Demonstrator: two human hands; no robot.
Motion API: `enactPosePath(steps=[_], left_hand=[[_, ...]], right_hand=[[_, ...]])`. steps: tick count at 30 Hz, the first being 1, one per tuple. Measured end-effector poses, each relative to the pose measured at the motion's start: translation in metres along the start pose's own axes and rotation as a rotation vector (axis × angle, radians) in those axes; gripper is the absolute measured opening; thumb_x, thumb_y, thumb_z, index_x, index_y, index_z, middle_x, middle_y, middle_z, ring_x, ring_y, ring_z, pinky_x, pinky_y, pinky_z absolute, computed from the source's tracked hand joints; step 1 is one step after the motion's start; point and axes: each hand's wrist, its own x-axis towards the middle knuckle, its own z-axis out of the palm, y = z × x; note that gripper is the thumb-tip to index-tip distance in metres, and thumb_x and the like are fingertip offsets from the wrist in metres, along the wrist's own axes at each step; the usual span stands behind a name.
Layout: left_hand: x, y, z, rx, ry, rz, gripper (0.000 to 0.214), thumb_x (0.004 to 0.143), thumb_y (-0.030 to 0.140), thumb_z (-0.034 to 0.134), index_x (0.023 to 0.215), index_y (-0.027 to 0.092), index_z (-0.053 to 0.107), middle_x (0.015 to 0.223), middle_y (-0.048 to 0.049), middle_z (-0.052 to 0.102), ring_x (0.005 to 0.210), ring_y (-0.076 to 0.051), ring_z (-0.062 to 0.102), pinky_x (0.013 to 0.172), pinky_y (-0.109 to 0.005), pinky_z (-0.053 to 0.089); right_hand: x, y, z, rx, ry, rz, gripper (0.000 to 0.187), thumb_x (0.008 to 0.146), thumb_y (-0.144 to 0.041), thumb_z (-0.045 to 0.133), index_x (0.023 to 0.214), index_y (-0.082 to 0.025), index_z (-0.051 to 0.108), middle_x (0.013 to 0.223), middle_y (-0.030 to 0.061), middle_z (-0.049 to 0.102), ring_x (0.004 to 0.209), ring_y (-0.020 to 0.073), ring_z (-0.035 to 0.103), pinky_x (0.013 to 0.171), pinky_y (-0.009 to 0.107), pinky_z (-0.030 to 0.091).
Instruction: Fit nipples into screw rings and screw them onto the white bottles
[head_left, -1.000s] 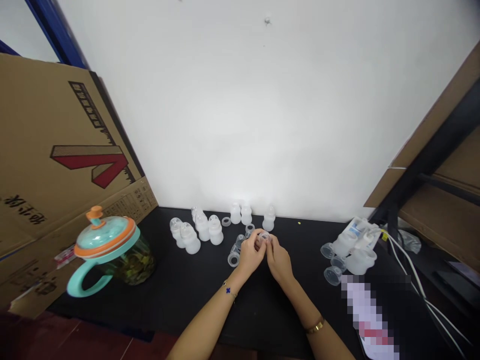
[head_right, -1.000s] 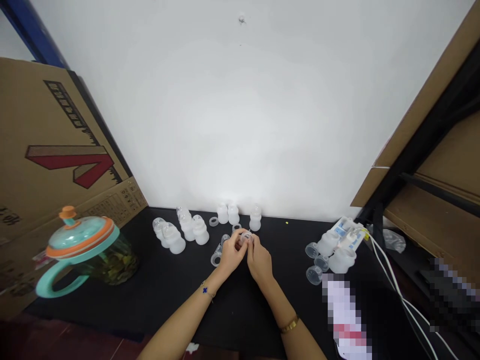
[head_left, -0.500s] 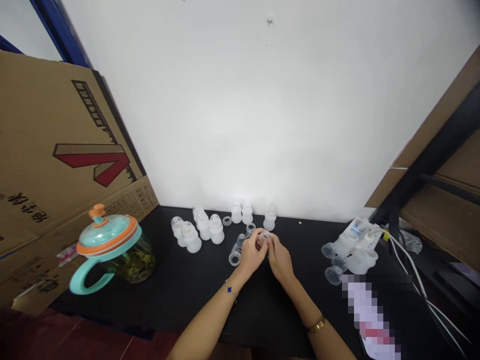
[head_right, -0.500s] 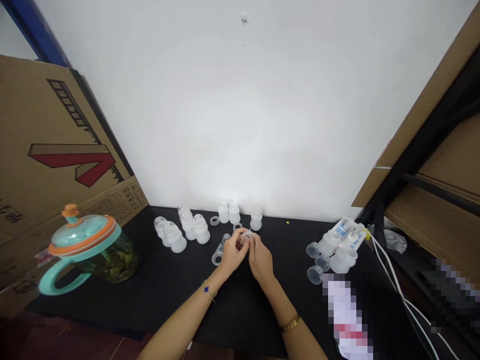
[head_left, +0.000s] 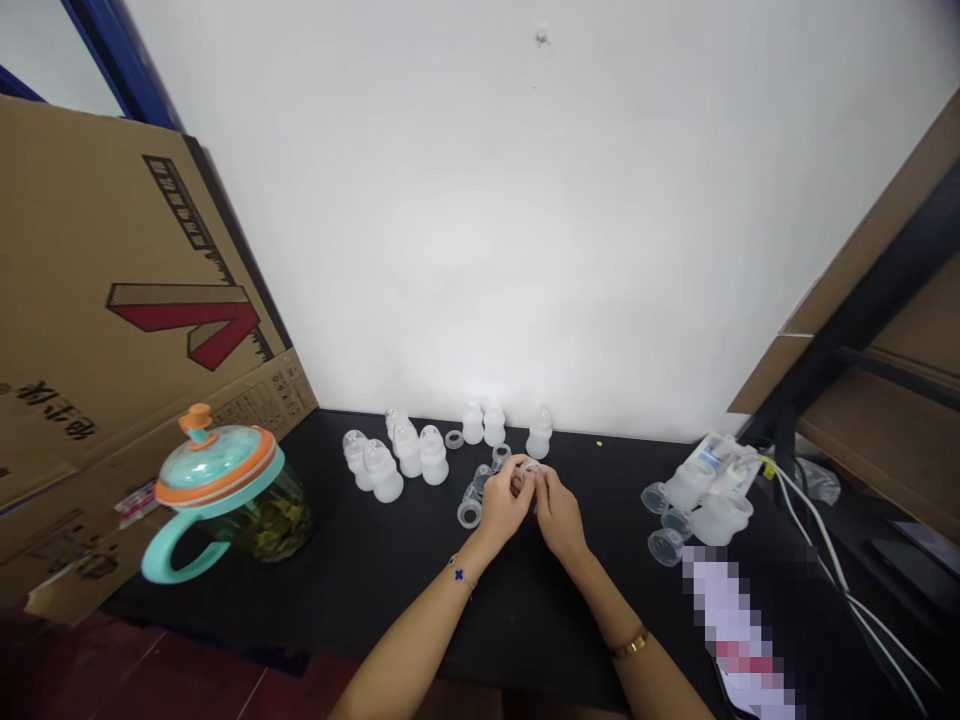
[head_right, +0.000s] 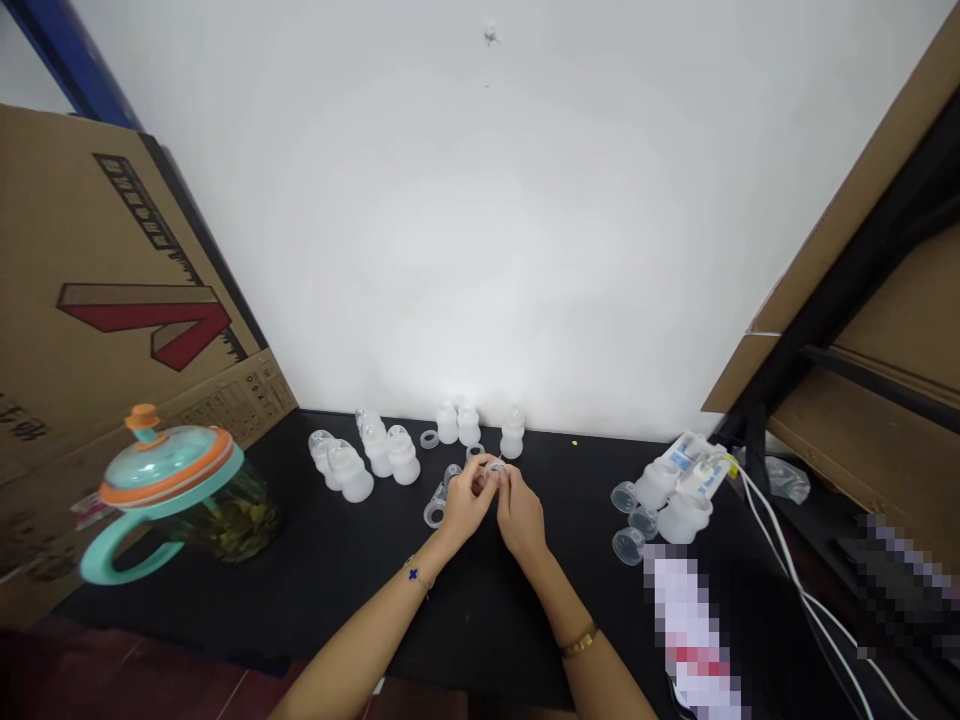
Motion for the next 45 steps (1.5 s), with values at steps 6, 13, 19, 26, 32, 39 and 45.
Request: enactPosePath(steps=[6,13,19,26,32,39,45], left_hand=[[0.000,-0.001,0.000,-0.017,0.008,-0.024,0.026,0.095,0.042,0.053,0.106,0.021,0.064,0.067,0.0016,0.064,0.059,-0.015,0.061,0.060,-0.024,0.047],[0.001,-0.001,-0.001,-0.099,0.044,-0.079,0.032,0.094,0.048,0.053,0.104,0.020,0.065,0.064,0.0018,0.063,0.053,-0.014,0.059,0.054,-0.024,0.046],[0.002,0.004,-0.002,-0.194,0.023,-0.106,0.034,0.092,0.050,0.055,0.104,0.019,0.063,0.060,0.0029,0.061,0.049,-0.013,0.058,0.048,-0.022,0.044],[0.001,0.000,0.006,-0.389,-0.054,-0.197,0.043,0.092,0.057,0.053,0.111,0.019,0.056,0.054,0.0052,0.059,0.041,-0.012,0.054,0.041,-0.020,0.041],[0.003,-0.005,0.007,-0.414,-0.050,-0.195,0.042,0.092,0.055,0.055,0.110,0.018,0.058,0.056,0.0041,0.061,0.045,-0.012,0.057,0.046,-0.021,0.046],[0.003,-0.004,0.008,-0.446,-0.066,-0.201,0.043,0.091,0.056,0.055,0.109,0.017,0.059,0.057,0.0038,0.060,0.041,-0.011,0.053,0.039,-0.020,0.040],[0.004,-0.008,0.011,-0.506,-0.095,-0.223,0.046,0.090,0.055,0.057,0.111,0.015,0.062,0.058,0.0025,0.061,0.040,-0.011,0.054,0.037,-0.020,0.039]], right_hand=[[-0.001,-0.002,-0.002,0.014,-0.005,-0.012,0.043,0.103,-0.045,0.026,0.117,-0.020,0.059,0.086,0.0062,0.072,0.075,0.0228,0.070,0.065,0.029,0.046],[0.001,-0.006,-0.005,0.270,0.000,-0.016,0.045,0.099,-0.051,0.036,0.121,-0.021,0.062,0.082,0.0031,0.071,0.064,0.0182,0.066,0.061,0.027,0.050],[0.007,0.004,0.004,0.608,-0.029,0.106,0.056,0.091,-0.062,0.049,0.127,-0.020,0.058,0.085,0.0033,0.068,0.052,0.0135,0.060,0.042,0.022,0.042],[0.009,0.004,0.007,0.744,-0.089,0.143,0.063,0.089,-0.062,0.053,0.133,-0.016,0.059,0.057,-0.0043,0.056,0.045,0.0125,0.054,0.040,0.021,0.043],[0.009,0.002,0.006,0.734,-0.078,0.137,0.062,0.088,-0.061,0.055,0.132,-0.019,0.062,0.065,-0.0012,0.062,0.049,0.0121,0.053,0.041,0.021,0.044],[0.010,0.001,0.005,0.717,-0.077,0.112,0.061,0.088,-0.065,0.051,0.129,-0.021,0.064,0.099,0.0071,0.071,0.062,0.0159,0.061,0.047,0.026,0.051],[0.011,0.003,0.005,0.745,-0.092,0.096,0.060,0.090,-0.065,0.051,0.130,-0.021,0.063,0.107,0.0095,0.072,0.072,0.0203,0.066,0.056,0.029,0.054]])
